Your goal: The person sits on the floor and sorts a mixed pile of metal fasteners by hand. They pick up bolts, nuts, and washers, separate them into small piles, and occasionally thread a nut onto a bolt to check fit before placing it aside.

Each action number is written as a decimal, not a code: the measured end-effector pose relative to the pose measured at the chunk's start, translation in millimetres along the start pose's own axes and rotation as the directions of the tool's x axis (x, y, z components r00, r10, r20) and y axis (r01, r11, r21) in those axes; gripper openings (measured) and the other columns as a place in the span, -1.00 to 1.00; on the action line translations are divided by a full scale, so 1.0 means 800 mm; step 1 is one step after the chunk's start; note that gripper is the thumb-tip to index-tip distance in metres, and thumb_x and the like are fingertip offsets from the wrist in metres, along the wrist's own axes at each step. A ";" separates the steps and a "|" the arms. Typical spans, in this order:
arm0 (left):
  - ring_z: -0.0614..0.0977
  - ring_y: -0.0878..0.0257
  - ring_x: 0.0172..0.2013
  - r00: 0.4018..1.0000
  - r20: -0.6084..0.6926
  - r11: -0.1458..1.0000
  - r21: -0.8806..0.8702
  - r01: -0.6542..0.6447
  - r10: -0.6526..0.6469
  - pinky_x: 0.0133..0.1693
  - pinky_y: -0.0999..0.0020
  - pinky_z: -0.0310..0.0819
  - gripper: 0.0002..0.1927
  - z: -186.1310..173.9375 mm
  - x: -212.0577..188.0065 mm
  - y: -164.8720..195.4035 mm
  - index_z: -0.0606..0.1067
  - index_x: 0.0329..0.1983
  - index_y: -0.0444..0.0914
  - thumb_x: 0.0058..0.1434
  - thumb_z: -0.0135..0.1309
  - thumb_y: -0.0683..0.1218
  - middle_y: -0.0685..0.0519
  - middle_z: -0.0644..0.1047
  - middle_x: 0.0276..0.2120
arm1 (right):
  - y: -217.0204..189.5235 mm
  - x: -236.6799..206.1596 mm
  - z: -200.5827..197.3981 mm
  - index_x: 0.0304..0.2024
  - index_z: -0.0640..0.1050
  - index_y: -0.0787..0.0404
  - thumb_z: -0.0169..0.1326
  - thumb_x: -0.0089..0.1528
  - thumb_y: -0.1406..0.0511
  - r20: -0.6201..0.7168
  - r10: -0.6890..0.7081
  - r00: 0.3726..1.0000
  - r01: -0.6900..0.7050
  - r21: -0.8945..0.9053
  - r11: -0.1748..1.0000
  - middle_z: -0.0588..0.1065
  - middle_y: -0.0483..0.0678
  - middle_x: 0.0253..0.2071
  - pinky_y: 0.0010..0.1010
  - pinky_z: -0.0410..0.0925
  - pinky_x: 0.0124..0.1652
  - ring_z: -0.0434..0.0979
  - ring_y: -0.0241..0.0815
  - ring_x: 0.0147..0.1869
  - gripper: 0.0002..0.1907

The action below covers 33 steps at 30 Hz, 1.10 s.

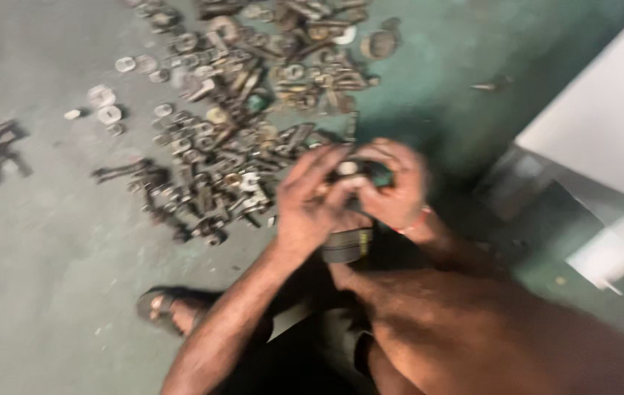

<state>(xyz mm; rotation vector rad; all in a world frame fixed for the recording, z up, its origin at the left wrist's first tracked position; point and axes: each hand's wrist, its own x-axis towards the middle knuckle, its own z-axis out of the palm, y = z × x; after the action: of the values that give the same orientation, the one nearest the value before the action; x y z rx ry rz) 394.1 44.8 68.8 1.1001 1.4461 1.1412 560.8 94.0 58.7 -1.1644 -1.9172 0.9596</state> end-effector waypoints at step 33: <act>0.67 0.15 -0.02 0.944 -0.085 0.717 -0.672 0.183 -0.320 0.02 0.28 0.62 -0.46 -0.043 -0.005 -0.047 0.36 0.32 -0.38 0.26 0.09 -0.42 -0.10 0.56 0.08 | -0.011 0.052 0.020 0.44 0.18 0.20 0.21 0.29 0.63 -0.051 -0.034 0.998 0.043 0.174 0.984 0.49 0.04 -0.12 -0.42 0.46 -0.02 0.53 -0.21 -0.09 -0.23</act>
<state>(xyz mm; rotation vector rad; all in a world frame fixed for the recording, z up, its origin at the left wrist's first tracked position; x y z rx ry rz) 357.7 30.6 36.3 0.2805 1.1347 1.4284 528.7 125.2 65.9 -1.0356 -1.7726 1.0474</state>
